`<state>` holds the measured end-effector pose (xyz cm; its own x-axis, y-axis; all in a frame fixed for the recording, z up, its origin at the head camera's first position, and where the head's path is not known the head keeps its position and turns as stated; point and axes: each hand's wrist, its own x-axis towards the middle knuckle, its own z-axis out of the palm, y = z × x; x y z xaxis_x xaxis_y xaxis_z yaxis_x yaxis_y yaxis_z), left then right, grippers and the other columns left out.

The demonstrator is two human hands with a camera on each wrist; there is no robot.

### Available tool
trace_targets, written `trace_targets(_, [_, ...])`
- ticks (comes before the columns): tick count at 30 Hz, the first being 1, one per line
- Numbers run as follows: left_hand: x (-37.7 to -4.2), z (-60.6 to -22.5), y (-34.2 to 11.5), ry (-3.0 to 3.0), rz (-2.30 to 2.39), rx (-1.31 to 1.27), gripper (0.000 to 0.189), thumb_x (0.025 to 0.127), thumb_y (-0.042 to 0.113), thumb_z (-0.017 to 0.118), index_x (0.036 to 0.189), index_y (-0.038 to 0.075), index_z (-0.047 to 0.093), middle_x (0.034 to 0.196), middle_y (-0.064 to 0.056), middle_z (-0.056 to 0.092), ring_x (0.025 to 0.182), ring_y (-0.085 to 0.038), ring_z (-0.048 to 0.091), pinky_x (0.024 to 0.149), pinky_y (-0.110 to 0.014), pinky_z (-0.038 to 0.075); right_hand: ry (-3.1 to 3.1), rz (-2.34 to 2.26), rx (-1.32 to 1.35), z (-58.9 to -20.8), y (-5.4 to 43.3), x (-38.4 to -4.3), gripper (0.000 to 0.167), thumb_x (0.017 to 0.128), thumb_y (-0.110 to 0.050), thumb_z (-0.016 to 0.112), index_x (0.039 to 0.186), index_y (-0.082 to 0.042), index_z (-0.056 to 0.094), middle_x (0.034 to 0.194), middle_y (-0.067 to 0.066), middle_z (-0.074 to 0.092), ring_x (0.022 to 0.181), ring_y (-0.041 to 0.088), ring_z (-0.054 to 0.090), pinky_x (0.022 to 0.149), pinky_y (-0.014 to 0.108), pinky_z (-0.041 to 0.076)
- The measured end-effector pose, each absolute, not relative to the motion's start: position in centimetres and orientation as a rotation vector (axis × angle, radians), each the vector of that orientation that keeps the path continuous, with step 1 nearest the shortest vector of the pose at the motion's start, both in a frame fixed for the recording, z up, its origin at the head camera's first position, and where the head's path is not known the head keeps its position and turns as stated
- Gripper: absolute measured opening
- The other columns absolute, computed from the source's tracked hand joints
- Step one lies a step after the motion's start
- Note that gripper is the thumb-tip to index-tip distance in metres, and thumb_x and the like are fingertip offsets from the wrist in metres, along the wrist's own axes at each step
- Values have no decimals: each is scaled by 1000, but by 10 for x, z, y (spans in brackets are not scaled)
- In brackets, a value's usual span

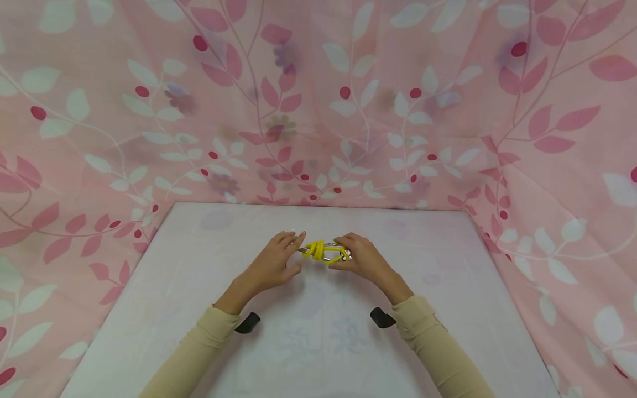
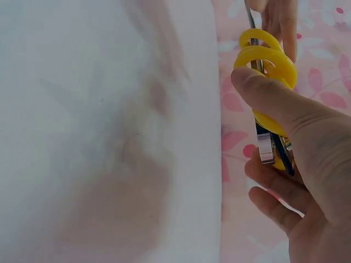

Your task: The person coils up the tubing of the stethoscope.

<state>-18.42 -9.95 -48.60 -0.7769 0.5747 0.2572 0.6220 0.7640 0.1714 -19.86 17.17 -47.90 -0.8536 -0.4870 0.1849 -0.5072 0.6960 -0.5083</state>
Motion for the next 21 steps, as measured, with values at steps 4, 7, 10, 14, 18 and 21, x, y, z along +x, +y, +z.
trace_targets(4, [-189, -484, -108, -2748, -397, -948, 37, 93, 29, 63, 122, 8, 69, 126, -8, 64, 133, -28, 48, 117, -50, 30, -2833, 864, 882, -485, 174, -196, 65, 71, -37, 87, 125, -9, 66, 116, 6, 67, 89, 14, 60, 78, 32, 54])
trace_targets(7, [-192, -487, -112, -2728, -367, -959, 23, 91, 24, 66, 106, 11, 76, 117, -5, 67, 126, -25, 53, 115, -52, 33, -2817, 896, 920, -488, 175, -195, 65, 72, -39, 86, 126, -8, 65, 116, 7, 66, 83, 14, 57, 71, 28, 52])
trace_targets(10, [-195, -492, -115, -2707, -370, -959, 18, 90, 22, 65, 102, 13, 77, 113, -2, 69, 120, -23, 57, 112, -50, 37, -2825, 927, 925, -491, 175, -196, 66, 73, -40, 85, 128, -9, 64, 116, 6, 65, 83, 13, 57, 70, 25, 51])
trace_targets(14, [-203, -500, -114, -2697, -391, -930, 19, 92, 23, 64, 104, 14, 76, 116, -3, 70, 118, -24, 58, 107, -48, 41, -2828, 950, 891, -500, 175, -203, 67, 72, -36, 86, 129, -8, 63, 117, 9, 67, 86, 13, 58, 73, 28, 52])
trace_targets(18, [-213, -510, -113, -2739, -365, -893, 22, 93, 24, 65, 108, 13, 75, 121, -3, 69, 122, -24, 57, 106, -48, 42, -2822, 975, 847, -518, 172, -216, 67, 73, -28, 87, 129, -2, 62, 120, 14, 67, 93, 21, 63, 79, 38, 54])
trace_targets(21, [-219, -518, -113, -2781, -346, -883, 24, 95, 25, 64, 112, 13, 74, 126, -5, 67, 126, -25, 55, 106, -49, 42, -2851, 982, 795, -531, 170, -224, 67, 74, -28, 86, 131, -2, 61, 126, 14, 66, 107, 27, 64, 91, 45, 53])
